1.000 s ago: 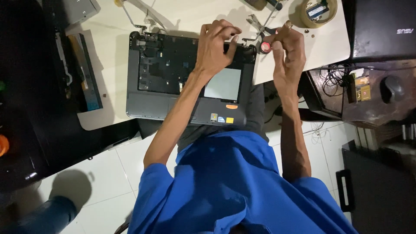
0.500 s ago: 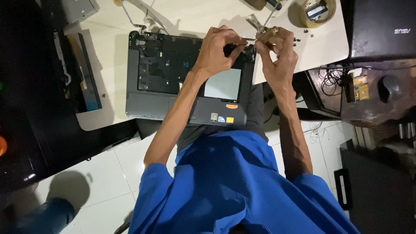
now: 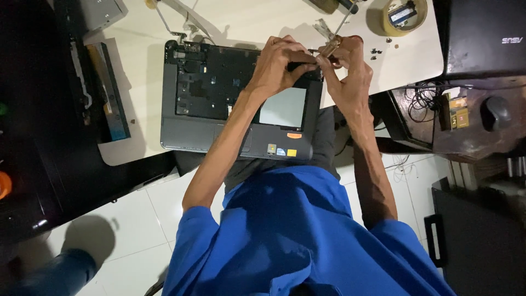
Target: The person works on the underside of a disassembled laptop, using a screwdriver to remove and install screws. They handle small components and wires, adjusting parts within the chassis while seated at a workbench.
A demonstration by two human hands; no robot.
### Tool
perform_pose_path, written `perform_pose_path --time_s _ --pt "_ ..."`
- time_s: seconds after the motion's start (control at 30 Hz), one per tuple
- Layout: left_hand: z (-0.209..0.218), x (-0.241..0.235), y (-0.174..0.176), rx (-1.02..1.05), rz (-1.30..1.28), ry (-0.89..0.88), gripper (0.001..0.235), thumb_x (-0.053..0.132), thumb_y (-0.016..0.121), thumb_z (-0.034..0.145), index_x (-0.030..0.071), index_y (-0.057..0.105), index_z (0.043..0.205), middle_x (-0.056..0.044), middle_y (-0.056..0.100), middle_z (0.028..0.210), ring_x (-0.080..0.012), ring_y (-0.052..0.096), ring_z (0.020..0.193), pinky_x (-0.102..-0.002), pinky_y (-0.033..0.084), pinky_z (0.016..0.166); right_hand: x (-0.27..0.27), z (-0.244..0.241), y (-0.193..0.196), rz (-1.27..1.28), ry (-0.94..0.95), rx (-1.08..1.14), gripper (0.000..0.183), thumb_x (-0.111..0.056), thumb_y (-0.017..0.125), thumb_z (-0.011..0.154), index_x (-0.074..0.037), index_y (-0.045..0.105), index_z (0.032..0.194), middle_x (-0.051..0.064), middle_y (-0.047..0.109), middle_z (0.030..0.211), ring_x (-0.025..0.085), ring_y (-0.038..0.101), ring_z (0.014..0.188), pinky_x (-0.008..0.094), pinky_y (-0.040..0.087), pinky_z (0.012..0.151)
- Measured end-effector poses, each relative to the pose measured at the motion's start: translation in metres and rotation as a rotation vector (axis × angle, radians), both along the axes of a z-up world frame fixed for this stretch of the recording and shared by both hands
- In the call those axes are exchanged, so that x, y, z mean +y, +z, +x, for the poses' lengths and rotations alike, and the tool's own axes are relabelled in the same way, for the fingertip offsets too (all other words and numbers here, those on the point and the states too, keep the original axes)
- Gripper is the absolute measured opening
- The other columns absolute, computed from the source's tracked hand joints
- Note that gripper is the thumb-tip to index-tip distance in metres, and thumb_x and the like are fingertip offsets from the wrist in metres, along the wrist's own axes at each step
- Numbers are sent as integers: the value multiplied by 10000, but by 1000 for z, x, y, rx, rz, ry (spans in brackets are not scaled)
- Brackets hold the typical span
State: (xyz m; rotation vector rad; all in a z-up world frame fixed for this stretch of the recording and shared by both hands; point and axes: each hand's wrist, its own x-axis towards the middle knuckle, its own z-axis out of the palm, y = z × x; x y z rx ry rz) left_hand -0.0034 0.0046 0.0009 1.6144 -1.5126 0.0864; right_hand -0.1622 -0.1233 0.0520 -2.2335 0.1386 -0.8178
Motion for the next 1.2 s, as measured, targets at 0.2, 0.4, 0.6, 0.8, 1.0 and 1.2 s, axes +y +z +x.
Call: perform_pose_path --time_s 0.2,0.4,0.6,0.8,1.0,1.2 --pt "-1 -1 4 59 58 -9 98 188 827 952 177 829 1050 19 794 963 -225 633 915 -400 409 832 -4 1 0 -102 -1 20 366 -66 751 1088 39 454 1275 207 741 1114 341 755 977 402 630 799" --pt "2 -3 2 -1 19 -33 66 188 788 987 152 808 1039 9 794 935 -245 647 892 -388 383 819 -7 1 -7 -107 -42 34 353 -89 752 1092 26 453 1241 183 738 1070 303 745 909 367 597 755" --pt "-1 -1 7 43 48 -22 75 167 790 978 167 796 1053 -3 791 898 -253 634 860 -387 384 804 -2 2 4 -80 -40 54 366 -79 746 1098 11 444 1285 176 720 1064 290 748 932 355 625 783" --pt "0 -1 6 3 28 -29 97 124 789 966 161 790 1056 -6 796 912 -255 628 857 -377 369 806 -1 3 5 -102 -35 27 277 -87 727 1106 20 495 1214 147 634 1074 267 722 895 343 582 735" --pt "0 -1 0 -17 56 -18 79 202 758 1006 157 792 1062 -8 801 940 -283 643 893 -395 390 827 -5 4 -3 -159 -57 -35 341 -72 796 1072 43 502 1201 172 722 975 278 739 829 345 588 694" --pt "1 -3 -6 -2 74 -32 96 236 694 1030 188 767 989 24 756 856 -237 612 837 -381 353 804 4 8 6 -76 -84 32 449 -94 840 1046 -15 442 1238 138 724 971 231 732 821 322 601 707"
